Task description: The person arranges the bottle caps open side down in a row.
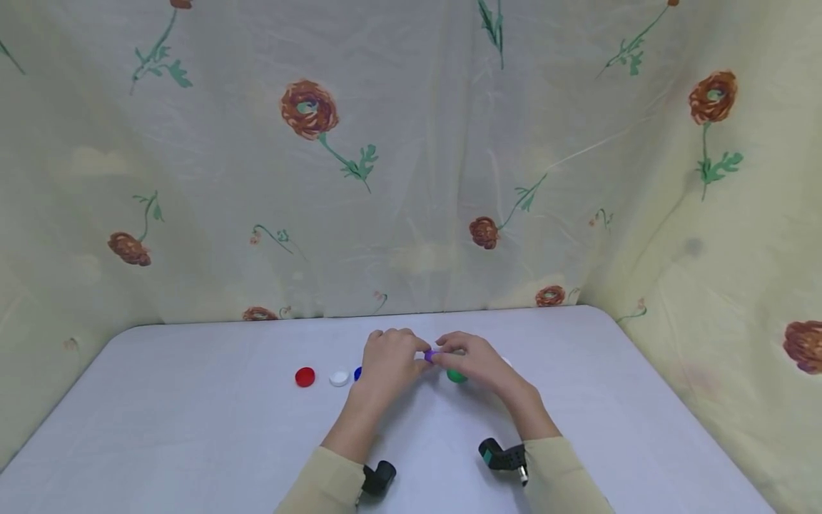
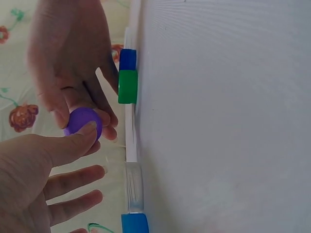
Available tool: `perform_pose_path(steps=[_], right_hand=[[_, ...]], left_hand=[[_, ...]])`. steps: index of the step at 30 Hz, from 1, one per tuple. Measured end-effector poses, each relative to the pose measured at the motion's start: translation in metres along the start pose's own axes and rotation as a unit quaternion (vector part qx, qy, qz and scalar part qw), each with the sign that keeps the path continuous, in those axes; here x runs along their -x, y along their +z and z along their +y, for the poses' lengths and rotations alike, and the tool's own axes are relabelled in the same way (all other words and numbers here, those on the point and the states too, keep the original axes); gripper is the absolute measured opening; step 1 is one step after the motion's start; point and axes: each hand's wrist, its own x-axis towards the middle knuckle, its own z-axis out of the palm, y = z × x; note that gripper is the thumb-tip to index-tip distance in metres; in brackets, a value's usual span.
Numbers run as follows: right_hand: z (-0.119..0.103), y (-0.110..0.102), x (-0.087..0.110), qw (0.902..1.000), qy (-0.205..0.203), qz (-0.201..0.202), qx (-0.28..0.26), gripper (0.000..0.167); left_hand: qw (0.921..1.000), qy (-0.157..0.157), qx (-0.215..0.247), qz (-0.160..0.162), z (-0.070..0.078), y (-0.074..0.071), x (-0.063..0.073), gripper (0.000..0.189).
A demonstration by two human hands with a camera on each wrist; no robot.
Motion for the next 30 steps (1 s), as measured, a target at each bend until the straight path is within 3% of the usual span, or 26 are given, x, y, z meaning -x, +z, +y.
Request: perform_pose_path(steps=[6,19,30], right_hand=[[0.0,0.001,0.0,0.9997,-0.013,0.013,0.017,0.037],[-0.006,0.002,0.002,0.9862,-0.119,0.072,0.091,0.015],[-0.009,0.002,0.004,0.9876,-0.109,0.075,0.085,0.013]], left_hand=[[0.9999,-0.01,0.014,0.0,-0.002,0.001,0.001,0.027],[0.9939,-0.041,0.098,-0.031,-0.01,0.003,0.001,0.024],[0.9903,-0.048,0.118,-0.055,-0.007,-0.001,0.001,0.025]])
